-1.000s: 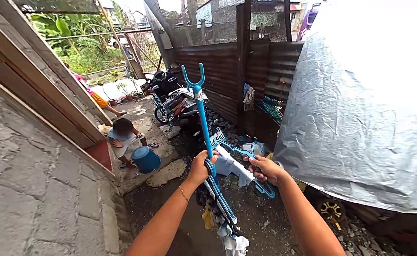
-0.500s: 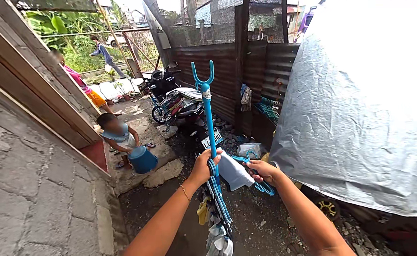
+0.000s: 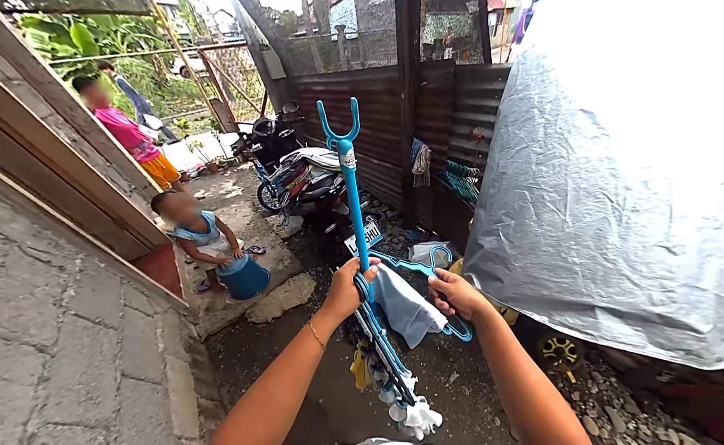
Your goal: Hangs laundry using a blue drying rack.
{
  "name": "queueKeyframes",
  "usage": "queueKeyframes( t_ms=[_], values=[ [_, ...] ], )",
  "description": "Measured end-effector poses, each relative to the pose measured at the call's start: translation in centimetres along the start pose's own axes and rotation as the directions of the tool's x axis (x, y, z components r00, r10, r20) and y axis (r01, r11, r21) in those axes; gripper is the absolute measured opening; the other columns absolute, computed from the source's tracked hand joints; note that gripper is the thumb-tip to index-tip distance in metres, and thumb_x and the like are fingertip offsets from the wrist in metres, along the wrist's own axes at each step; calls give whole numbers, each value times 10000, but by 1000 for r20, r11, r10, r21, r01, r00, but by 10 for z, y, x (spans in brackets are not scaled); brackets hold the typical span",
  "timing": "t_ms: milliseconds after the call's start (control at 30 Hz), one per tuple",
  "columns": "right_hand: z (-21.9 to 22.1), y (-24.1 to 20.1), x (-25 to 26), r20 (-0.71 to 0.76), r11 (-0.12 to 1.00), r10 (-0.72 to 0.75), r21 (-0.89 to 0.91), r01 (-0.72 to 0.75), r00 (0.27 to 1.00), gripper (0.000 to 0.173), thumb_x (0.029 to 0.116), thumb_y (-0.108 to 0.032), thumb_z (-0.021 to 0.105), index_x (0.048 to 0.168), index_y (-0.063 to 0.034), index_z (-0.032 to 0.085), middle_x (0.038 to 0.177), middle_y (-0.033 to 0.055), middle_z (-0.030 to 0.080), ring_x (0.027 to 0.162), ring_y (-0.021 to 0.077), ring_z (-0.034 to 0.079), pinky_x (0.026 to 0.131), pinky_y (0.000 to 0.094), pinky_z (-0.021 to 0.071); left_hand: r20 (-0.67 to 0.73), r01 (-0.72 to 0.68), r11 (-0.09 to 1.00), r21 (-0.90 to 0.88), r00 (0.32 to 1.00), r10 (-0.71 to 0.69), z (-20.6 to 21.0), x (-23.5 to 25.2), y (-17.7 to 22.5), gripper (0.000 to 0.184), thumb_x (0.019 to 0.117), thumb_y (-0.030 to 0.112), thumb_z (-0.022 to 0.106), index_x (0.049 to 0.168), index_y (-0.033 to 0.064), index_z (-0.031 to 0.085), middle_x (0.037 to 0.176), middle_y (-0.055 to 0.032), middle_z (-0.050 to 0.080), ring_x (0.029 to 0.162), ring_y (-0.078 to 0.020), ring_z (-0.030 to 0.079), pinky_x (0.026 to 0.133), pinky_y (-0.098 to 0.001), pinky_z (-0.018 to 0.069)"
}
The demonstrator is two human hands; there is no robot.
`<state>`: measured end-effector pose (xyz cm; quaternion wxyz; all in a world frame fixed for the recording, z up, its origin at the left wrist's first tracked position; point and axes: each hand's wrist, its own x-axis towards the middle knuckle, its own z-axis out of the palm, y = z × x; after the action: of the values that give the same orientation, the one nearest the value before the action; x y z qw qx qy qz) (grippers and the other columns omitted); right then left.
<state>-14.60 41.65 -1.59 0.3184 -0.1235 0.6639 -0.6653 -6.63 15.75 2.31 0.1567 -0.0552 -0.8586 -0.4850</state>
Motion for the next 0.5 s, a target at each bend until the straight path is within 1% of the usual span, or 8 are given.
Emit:
queueKeyframes(
  t_ms=[67, 100, 167, 267, 333, 400, 500],
  values=[
    [5, -7, -7, -1, 990, 11, -141, -11, 1000, 219, 1117, -188, 402, 1292, -68, 459, 709, 6, 460, 451, 90, 438, 423, 235, 427, -7, 22, 1000, 14, 1000, -22, -1, -2, -2, 276, 1052, 220, 540, 1228, 63, 684, 1120, -51, 682, 770, -16, 636, 709, -189, 546],
    [7, -13, -10, 8, 983, 4, -184, -3, 1000, 232, 1116, -196, 407, 1301, -69, 463, 712, 10, 466, 456, 94, 447, 428, 240, 434, -7, 23, 1000, 18, 1000, -23, -3, -2, -2, 278, 1051, 219, 540, 1234, 65, 682, 1129, -55, 682, 784, -23, 641, 718, -195, 548],
    [11, -27, -17, 7, 976, -37, -214, 37, 999, 248, 1116, -200, 406, 1322, -73, 461, 701, 5, 466, 453, 92, 450, 426, 239, 435, -1, 19, 1000, 19, 1000, -19, -5, -2, -2, 281, 1050, 219, 537, 1241, 70, 679, 1147, -55, 677, 798, -24, 642, 730, -197, 546],
    [10, -45, -28, -20, 977, -130, -176, 124, 991, 273, 1113, -191, 403, 1353, -76, 465, 681, -7, 464, 449, 85, 438, 416, 231, 416, 5, -13, 1000, -2, 1000, 13, -6, -7, -4, 271, 1045, 232, 545, 1221, 81, 685, 1164, -46, 663, 817, -22, 642, 729, -194, 550],
    [8, -55, -32, -11, 974, -175, -146, 172, 984, 269, 1114, -188, 391, 1350, -87, 470, 667, -15, 460, 436, 74, 424, 400, 219, 403, 14, -64, 997, -31, 998, 65, -7, -11, -5, 264, 1036, 227, 554, 1190, 66, 696, 1200, -71, 640, 859, -32, 638, 740, -191, 547],
    [7, -60, -36, -7, 971, -202, -128, 200, 979, 277, 1111, -177, 381, 1359, -89, 470, 656, -21, 450, 427, 69, 413, 390, 214, 393, 14, -109, 992, -56, 994, 110, -7, -15, -4, 257, 1026, 227, 566, 1132, 37, 704, 1229, -106, 595, 896, -36, 626, 743, -169, 539],
    [4, -63, -43, -25, 969, -234, -84, 231, 972, 230, 1108, -160, 372, 1303, -91, 470, 647, -29, 442, 412, 54, 387, 376, 198, 374, -8, -117, 990, -81, 993, 117, -6, -18, -3, 237, 1015, 225, 587, 1061, 24, 704, 1258, -124, 557, 919, -33, 616, 742, -158, 536]
  ],
)
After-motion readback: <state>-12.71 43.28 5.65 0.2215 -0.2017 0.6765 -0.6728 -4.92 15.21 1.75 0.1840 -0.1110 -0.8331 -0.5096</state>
